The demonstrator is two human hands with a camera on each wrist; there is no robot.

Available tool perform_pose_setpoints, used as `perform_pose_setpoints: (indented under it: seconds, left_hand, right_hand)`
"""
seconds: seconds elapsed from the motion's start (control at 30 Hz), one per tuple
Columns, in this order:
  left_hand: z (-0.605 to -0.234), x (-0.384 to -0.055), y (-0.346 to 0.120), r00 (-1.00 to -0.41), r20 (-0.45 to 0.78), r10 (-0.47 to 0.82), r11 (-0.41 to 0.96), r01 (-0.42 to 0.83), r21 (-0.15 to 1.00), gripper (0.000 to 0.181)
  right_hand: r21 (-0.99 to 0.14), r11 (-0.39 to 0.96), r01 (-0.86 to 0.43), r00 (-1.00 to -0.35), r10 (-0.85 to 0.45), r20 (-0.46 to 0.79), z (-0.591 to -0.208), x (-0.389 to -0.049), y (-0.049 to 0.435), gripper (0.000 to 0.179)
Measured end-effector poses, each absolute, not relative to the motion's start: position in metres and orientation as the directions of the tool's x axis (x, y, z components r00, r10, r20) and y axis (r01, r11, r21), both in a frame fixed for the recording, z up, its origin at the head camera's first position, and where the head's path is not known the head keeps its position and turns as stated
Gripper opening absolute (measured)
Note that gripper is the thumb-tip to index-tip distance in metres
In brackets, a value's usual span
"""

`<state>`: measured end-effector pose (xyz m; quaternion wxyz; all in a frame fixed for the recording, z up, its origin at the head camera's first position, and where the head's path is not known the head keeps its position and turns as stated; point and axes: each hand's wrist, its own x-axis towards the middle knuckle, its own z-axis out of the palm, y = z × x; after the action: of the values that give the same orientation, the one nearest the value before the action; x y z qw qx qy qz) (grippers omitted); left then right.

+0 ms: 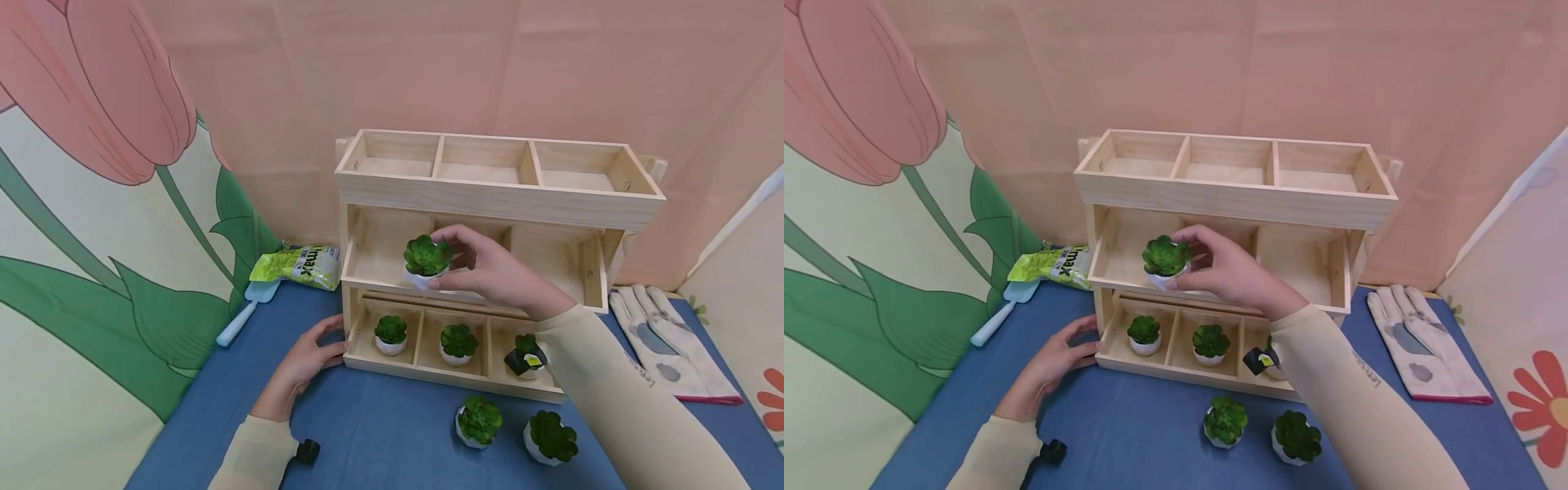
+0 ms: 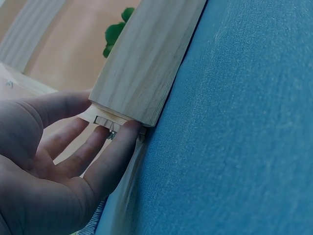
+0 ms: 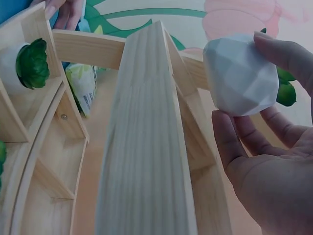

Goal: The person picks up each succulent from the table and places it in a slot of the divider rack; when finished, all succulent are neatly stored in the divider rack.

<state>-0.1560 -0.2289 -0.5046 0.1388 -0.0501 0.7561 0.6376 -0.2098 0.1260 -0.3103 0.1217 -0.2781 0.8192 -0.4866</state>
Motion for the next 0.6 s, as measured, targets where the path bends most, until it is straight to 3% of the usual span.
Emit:
perform_pose_setpoints:
  seconds: [0.6]
  left_hand:
    - [-0.504, -0.155, -0.23, -0.957, -0.263, 0.122, 0.177, -0.24, 0.955, 0.065]
  right_hand:
    - [-0.808, 0.437, -0.396, -0.79, -0.611, 0.056, -0.299, -0.251, 0.067, 0.069]
